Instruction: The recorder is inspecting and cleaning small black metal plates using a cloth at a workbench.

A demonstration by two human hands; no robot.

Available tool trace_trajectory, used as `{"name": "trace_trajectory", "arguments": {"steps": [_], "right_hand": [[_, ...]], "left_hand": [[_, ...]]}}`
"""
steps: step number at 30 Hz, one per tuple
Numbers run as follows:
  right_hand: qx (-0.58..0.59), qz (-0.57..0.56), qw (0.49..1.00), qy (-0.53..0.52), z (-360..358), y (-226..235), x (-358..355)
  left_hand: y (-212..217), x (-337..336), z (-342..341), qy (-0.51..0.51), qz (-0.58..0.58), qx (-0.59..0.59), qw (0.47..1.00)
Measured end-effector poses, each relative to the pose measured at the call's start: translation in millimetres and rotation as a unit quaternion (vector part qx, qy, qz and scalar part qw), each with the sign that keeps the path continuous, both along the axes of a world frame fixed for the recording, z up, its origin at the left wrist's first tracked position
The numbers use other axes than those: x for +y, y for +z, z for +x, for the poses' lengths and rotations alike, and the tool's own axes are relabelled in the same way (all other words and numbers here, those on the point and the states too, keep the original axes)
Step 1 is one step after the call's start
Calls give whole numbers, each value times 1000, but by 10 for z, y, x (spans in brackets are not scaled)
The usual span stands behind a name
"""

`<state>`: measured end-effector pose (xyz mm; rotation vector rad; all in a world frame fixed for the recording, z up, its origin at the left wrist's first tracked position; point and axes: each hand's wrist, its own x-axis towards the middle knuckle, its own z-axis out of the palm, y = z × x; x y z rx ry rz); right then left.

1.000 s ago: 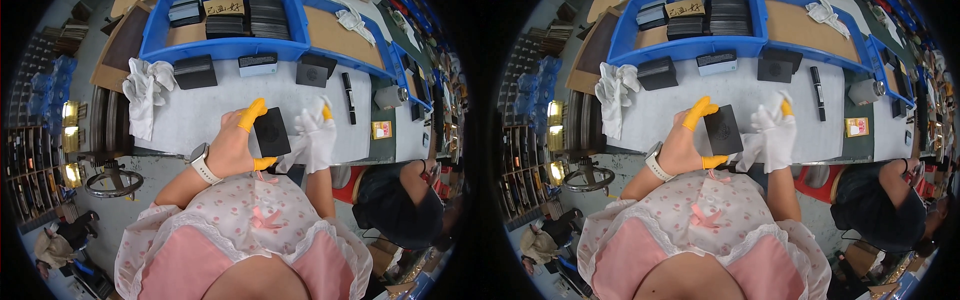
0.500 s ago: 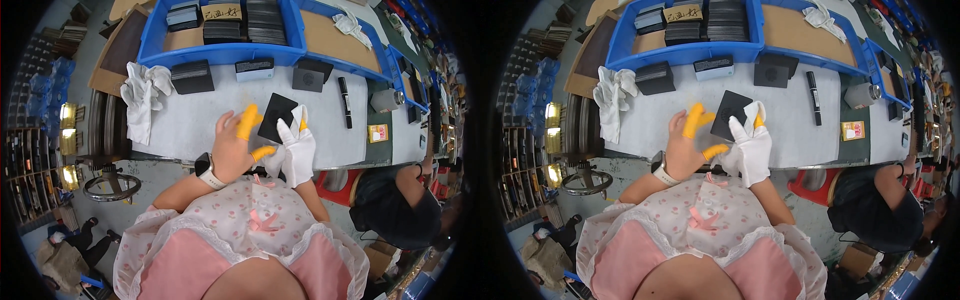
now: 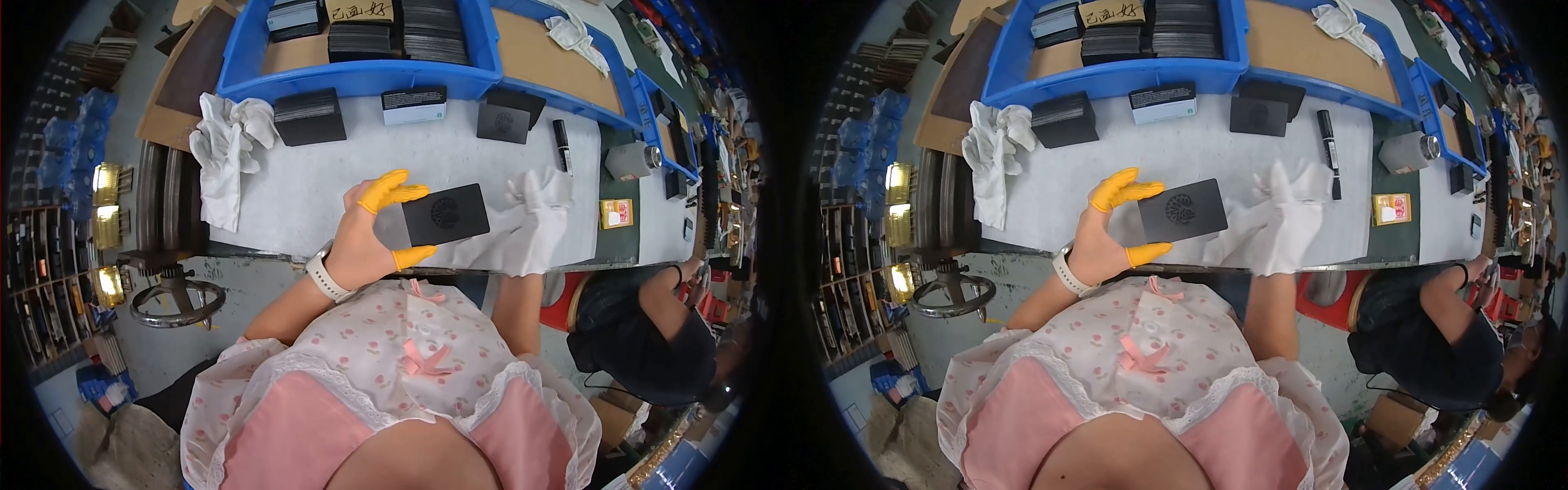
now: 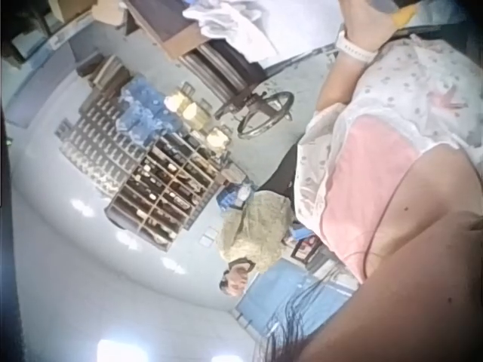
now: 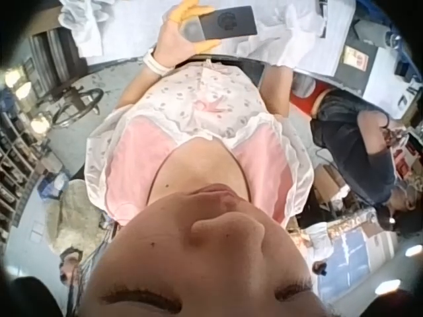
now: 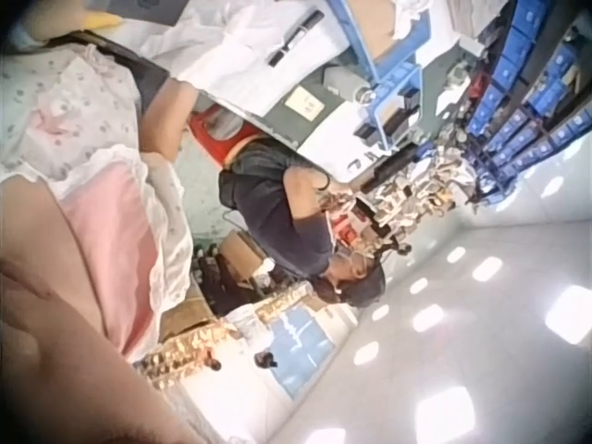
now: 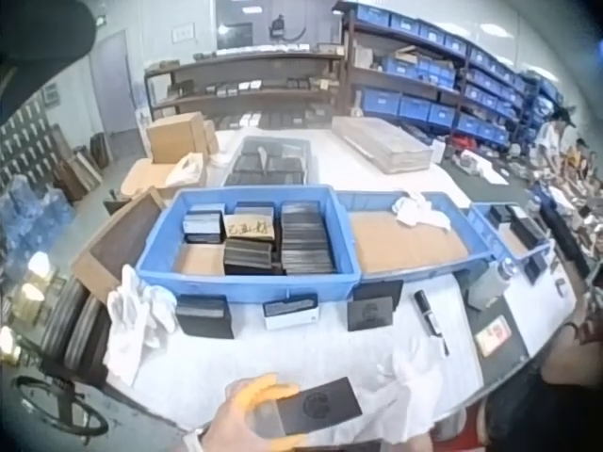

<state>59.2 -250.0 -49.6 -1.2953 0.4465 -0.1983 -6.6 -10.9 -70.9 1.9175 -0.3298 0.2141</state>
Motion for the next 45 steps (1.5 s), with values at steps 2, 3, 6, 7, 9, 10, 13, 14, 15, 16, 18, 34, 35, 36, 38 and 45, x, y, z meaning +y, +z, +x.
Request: {"name": "trace_trajectory", "arguments": {"steps": [2,3,6,7,9,10,13,14,15,16,18,34,35,36,38,45], "right_hand": [[26,-5,999,-26,37,67,-65],[64,-40,994,76,13,118,-60],[-188,-446,831,275,-152,0,184],[-141,-344,896,244,-167,-165,326],[-90,-207,957,182,-50,-214,186],[-39,-64,991,115,14,-183,118],[63,-94,989,98,68,-46,-55],[99,-118,981,117,39,5,-77],[100,-118,981,119,-14,34,-49],[84,-104,978,159,-92,84,-3],[67,-88,972,206,-188,83,123],[-56,-28,991,119,-198,80,211],[-54,0,990,128,-208,88,207],[-53,29,989,136,-216,95,204],[-44,40,987,150,-212,90,179],[-8,39,992,116,-203,93,217]], "left_hand": [[15,13,19,-6,10,-4,1000],[30,14,28,-13,22,-8,1000],[52,-53,75,-60,45,5,997],[58,-35,68,-59,45,8,997],[71,17,43,-92,37,33,995],[81,52,23,-90,37,36,995],[77,104,14,-89,16,55,994],[59,107,16,-88,1,56,995],[45,110,14,-86,-14,57,995],[56,99,30,-90,-16,58,994],[47,76,27,-89,-26,77,993],[106,187,37,9,100,-32,994],[100,202,43,9,113,-49,992],[97,208,47,9,126,-67,990],[110,209,44,14,133,-74,988],[130,187,50,18,127,-104,986]]}}
